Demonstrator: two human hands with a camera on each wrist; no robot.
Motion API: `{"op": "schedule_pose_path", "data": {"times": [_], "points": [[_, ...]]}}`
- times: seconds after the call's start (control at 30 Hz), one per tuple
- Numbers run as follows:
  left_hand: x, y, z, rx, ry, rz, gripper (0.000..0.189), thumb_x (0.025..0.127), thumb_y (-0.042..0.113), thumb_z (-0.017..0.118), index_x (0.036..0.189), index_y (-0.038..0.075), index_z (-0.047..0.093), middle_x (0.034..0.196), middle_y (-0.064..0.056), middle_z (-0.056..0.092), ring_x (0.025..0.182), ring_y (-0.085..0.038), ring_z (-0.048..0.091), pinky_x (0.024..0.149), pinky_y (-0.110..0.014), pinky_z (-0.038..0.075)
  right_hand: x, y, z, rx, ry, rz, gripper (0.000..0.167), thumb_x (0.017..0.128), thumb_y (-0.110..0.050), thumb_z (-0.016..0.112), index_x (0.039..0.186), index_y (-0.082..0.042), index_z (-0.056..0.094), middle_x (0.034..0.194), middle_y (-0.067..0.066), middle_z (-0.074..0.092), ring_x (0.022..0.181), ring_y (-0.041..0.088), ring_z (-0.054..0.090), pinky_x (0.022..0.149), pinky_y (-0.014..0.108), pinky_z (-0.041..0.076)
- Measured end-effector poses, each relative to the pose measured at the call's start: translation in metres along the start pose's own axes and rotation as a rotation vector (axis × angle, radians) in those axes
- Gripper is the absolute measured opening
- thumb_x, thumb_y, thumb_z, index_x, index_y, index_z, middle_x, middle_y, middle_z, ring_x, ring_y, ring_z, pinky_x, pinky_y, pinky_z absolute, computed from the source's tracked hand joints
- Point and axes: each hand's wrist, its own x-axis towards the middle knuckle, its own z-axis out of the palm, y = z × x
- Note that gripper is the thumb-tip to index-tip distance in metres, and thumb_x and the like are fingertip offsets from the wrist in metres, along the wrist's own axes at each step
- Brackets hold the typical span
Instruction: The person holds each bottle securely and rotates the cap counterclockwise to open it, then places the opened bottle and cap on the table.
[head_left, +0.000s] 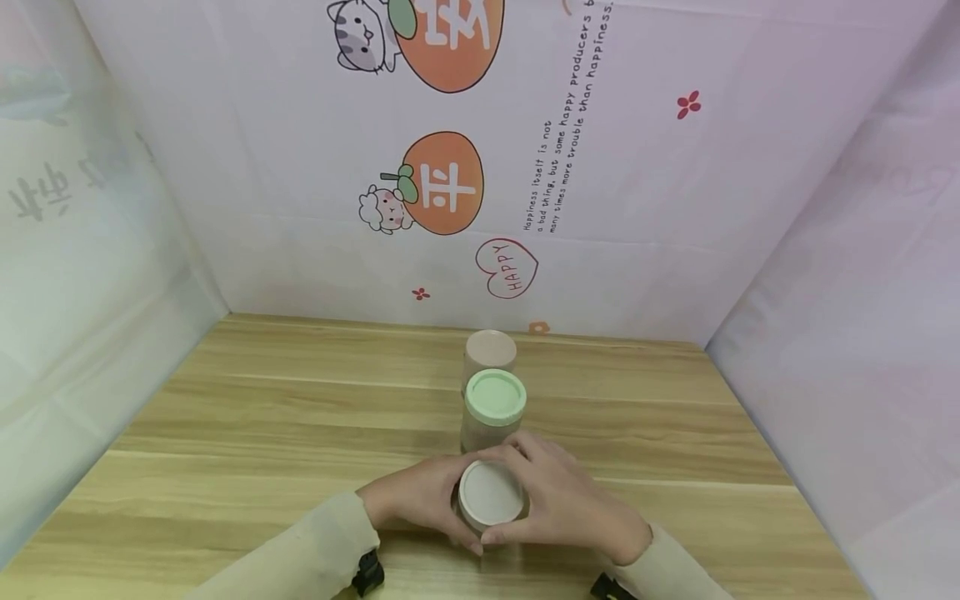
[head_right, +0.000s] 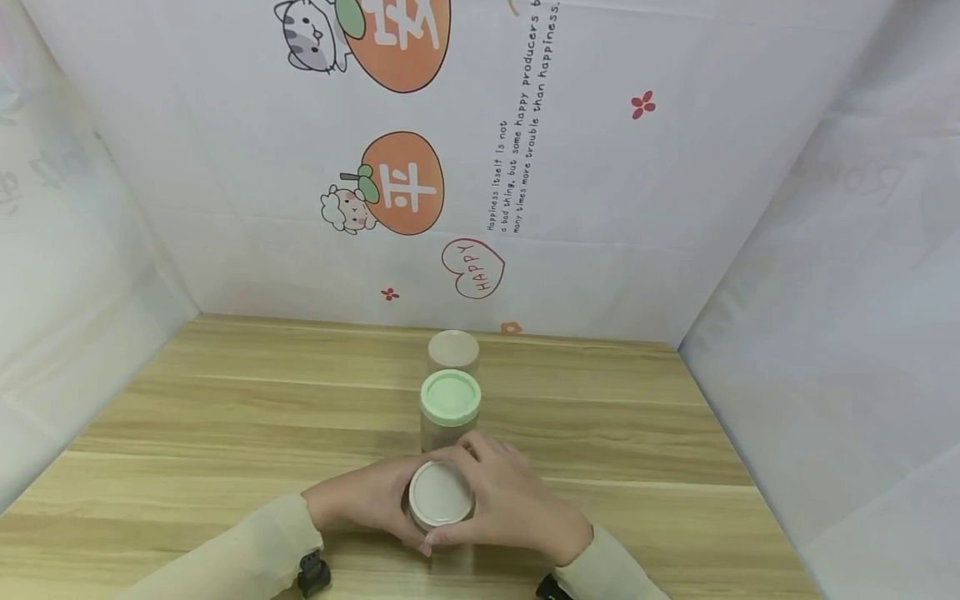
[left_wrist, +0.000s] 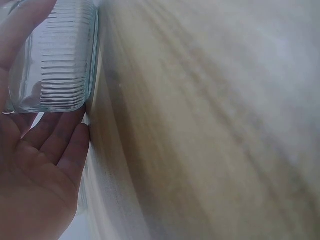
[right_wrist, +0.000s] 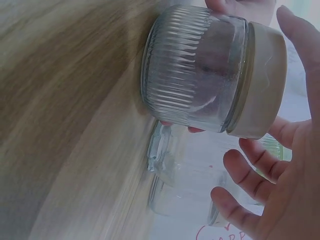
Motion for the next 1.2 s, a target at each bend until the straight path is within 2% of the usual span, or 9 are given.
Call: {"op": "schedule_pose_path", "data": {"times": [0.27,0.57,0.9,1.03,1.2], "points": [[0.000,0.000,0.000,0.028,-0.007,0.013,0.090,0.074,0.034,0.091,0.148,0.028,0.041,0.136,0.012,0.055,0.123,-0.007,0.053,0.104,-0.031,0.043,-0.001,0.000,0.002,0.005,-0.009,0.039,0.080,0.072,-0.077,0.071,0.135,-0.030,0.056,0.110,-0.013,0.048,0.094,0.006,0.049,0.077,0.031,0.046],[0.001,-0.003,0.000,0.021,-0.002,0.012,0.089,0.073,0.034,0.092,0.147,0.029,0.042,0.136,0.012,0.055,0.122,-0.007,0.053,0.105,-0.031,0.043,-0.001,0.002,0.001,0.025,-0.020,0.013,0.081,0.076,-0.074,0.070,0.138,-0.024,0.056,0.110,-0.012,0.046,0.094,0.006,0.048,0.078,0.028,0.048],[0.000,0.000,0.001,0.017,0.011,-0.003,0.088,0.072,0.033,0.093,0.145,0.029,0.044,0.133,0.013,0.057,0.121,-0.007,0.054,0.105,-0.031,0.043,-0.002,0.009,-0.005,0.156,-0.082,-0.032,0.079,0.082,-0.061,0.074,0.144,-0.018,0.052,0.128,-0.006,0.047,0.113,0.011,0.050,0.092,0.036,0.051],[0.001,0.000,0.001,0.014,0.011,0.002,0.088,0.072,0.032,0.093,0.145,0.028,0.044,0.134,0.012,0.057,0.122,-0.007,0.054,0.105,-0.032,0.042,-0.002,0.011,-0.007,0.197,-0.095,-0.060,0.077,0.084,-0.055,0.076,0.146,-0.016,0.050,0.133,-0.004,0.047,0.120,0.013,0.049,0.096,0.038,0.050],[0.002,-0.001,0.001,0.006,0.011,0.004,0.088,0.072,0.031,0.093,0.145,0.027,0.044,0.135,0.012,0.056,0.123,-0.008,0.053,0.106,-0.032,0.041,-0.002,0.012,-0.011,0.261,-0.133,-0.056,0.076,0.086,-0.047,0.078,0.148,-0.015,0.048,0.139,-0.005,0.046,0.127,0.015,0.046,0.101,0.040,0.047]]}}
